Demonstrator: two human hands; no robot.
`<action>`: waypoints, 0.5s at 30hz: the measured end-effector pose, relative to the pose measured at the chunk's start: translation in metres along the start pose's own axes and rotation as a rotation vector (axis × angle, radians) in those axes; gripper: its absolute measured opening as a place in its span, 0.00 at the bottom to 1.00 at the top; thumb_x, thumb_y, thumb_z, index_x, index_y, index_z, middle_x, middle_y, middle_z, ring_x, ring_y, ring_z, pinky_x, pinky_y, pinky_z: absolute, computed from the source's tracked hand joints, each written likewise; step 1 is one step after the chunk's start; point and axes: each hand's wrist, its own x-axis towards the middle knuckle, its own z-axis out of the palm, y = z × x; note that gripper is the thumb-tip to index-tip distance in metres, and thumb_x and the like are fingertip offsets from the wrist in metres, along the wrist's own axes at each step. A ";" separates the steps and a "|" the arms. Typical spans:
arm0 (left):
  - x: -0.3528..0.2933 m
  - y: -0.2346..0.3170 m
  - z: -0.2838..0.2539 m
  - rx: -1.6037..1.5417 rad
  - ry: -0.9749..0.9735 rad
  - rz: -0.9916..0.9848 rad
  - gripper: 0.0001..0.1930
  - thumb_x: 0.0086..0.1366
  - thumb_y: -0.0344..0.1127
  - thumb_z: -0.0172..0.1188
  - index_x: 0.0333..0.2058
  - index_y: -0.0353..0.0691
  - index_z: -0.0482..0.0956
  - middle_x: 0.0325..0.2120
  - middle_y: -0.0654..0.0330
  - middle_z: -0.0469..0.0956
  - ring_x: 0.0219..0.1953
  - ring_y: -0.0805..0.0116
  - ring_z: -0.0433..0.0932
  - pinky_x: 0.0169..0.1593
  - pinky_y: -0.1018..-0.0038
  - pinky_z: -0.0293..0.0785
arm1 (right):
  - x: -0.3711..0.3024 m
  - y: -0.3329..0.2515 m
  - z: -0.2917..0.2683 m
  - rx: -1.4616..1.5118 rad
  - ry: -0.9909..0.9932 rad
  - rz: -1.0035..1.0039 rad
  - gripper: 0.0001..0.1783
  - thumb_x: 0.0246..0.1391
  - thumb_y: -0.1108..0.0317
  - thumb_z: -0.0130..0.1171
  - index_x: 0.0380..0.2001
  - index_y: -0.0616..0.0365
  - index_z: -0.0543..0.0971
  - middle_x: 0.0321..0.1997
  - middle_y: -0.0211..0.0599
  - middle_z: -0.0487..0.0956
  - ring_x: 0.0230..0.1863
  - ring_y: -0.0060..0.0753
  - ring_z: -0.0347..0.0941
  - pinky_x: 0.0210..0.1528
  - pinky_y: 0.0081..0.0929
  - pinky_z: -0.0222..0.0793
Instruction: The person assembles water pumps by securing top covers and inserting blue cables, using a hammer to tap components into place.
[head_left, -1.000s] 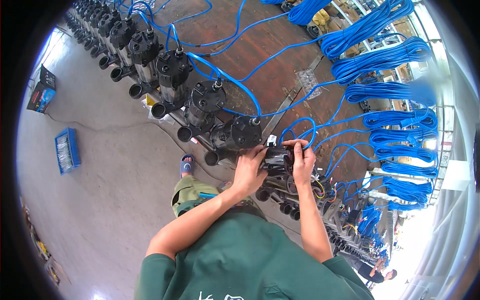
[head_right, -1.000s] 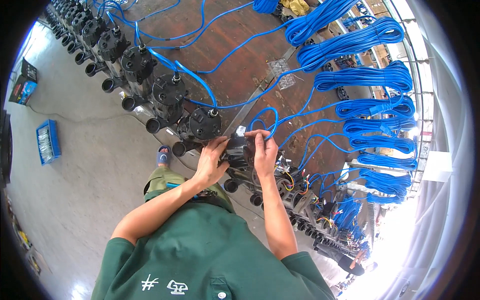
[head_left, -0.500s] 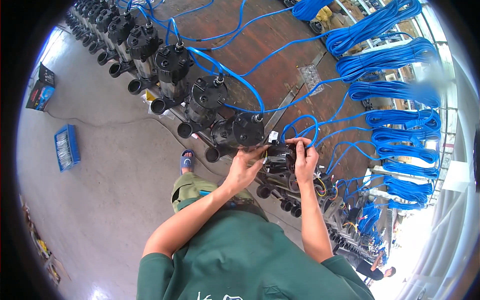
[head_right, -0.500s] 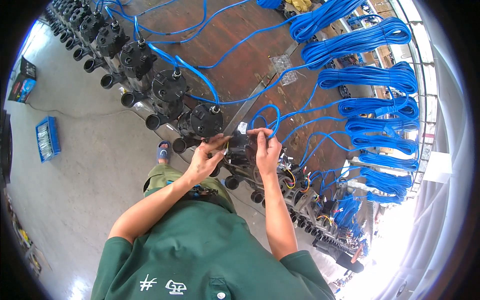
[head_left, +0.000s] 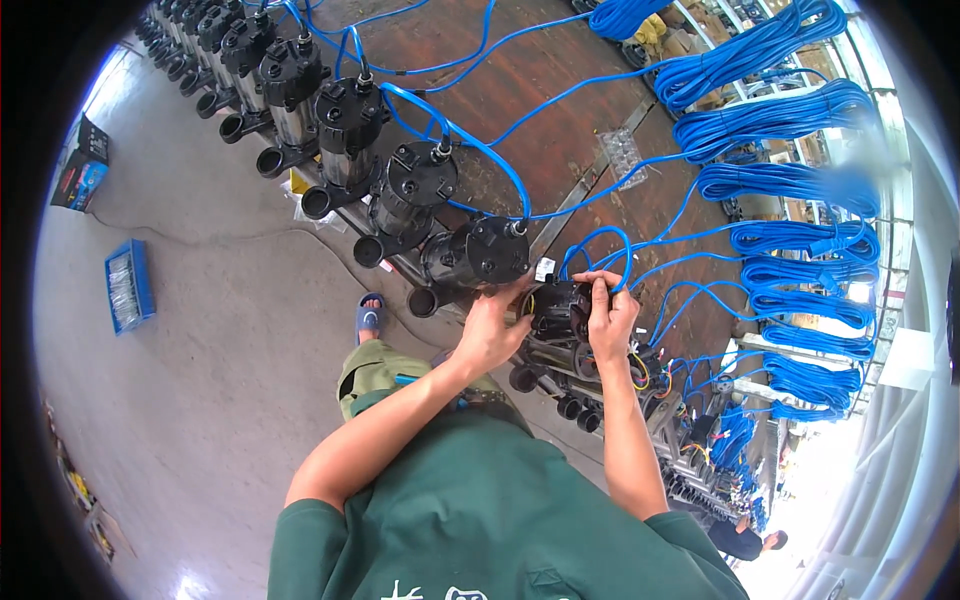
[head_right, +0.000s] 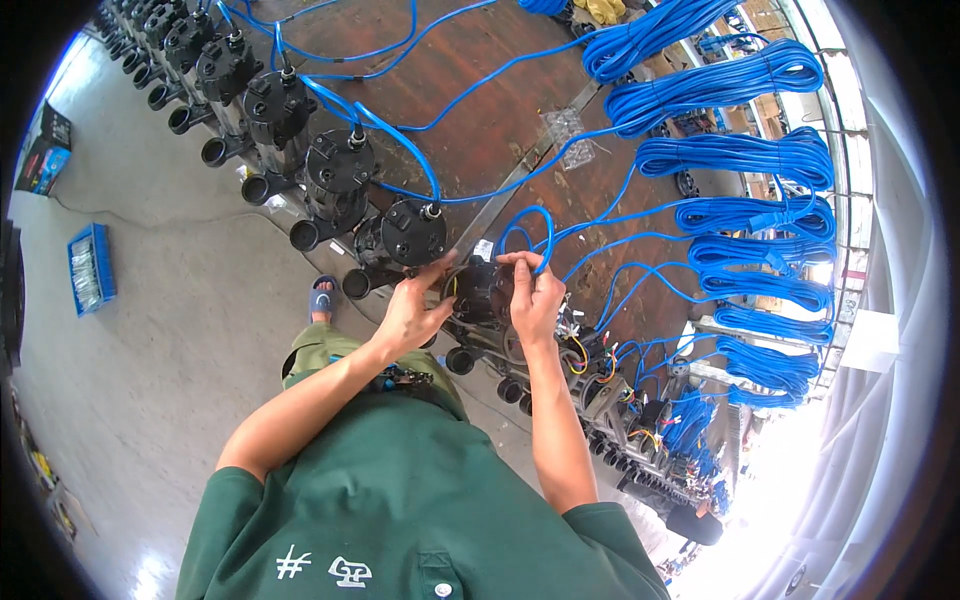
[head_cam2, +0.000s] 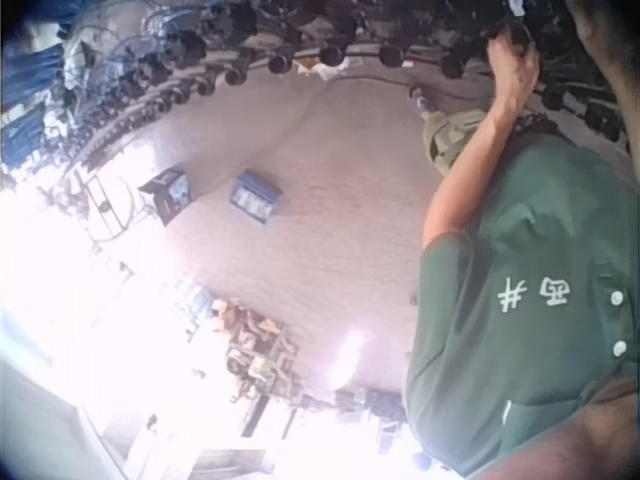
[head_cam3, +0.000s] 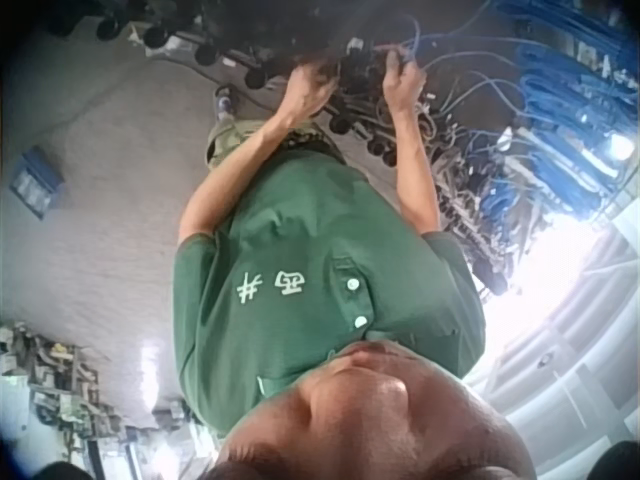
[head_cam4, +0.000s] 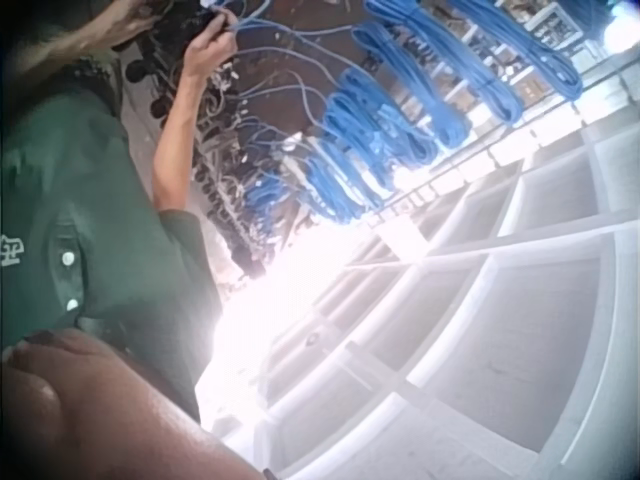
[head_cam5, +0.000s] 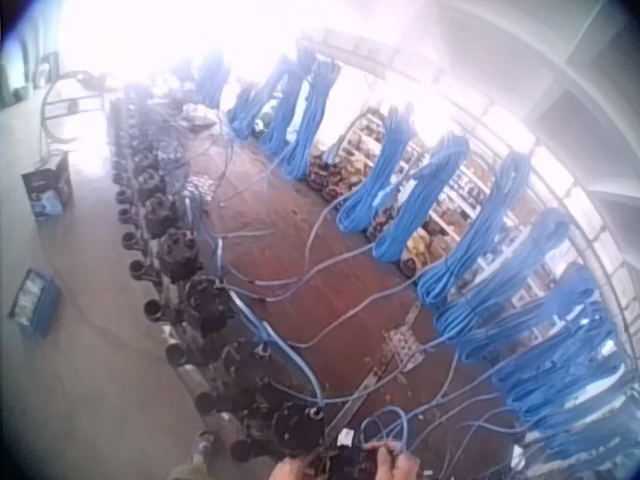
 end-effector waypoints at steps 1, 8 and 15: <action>-0.003 0.007 -0.002 -0.010 -0.020 -0.098 0.34 0.58 0.24 0.63 0.66 0.32 0.71 0.60 0.41 0.77 0.64 0.45 0.75 0.67 0.62 0.69 | -0.003 -0.001 -0.001 -0.037 -0.005 -0.027 0.09 0.72 0.71 0.54 0.41 0.64 0.82 0.36 0.34 0.89 0.27 0.18 0.72 0.33 0.20 0.69; -0.020 -0.001 -0.013 0.075 -0.124 0.001 0.44 0.55 0.27 0.67 0.71 0.28 0.61 0.68 0.38 0.67 0.71 0.46 0.66 0.73 0.62 0.62 | -0.004 -0.016 0.003 -0.080 -0.029 -0.097 0.10 0.71 0.70 0.55 0.40 0.61 0.83 0.37 0.39 0.89 0.35 0.35 0.85 0.40 0.29 0.76; -0.009 -0.010 -0.012 0.017 -0.195 -0.017 0.49 0.52 0.27 0.71 0.73 0.29 0.58 0.70 0.39 0.65 0.72 0.51 0.66 0.73 0.64 0.62 | -0.011 -0.030 0.006 -0.084 -0.015 -0.097 0.09 0.70 0.69 0.56 0.40 0.59 0.84 0.36 0.39 0.87 0.35 0.42 0.85 0.39 0.32 0.77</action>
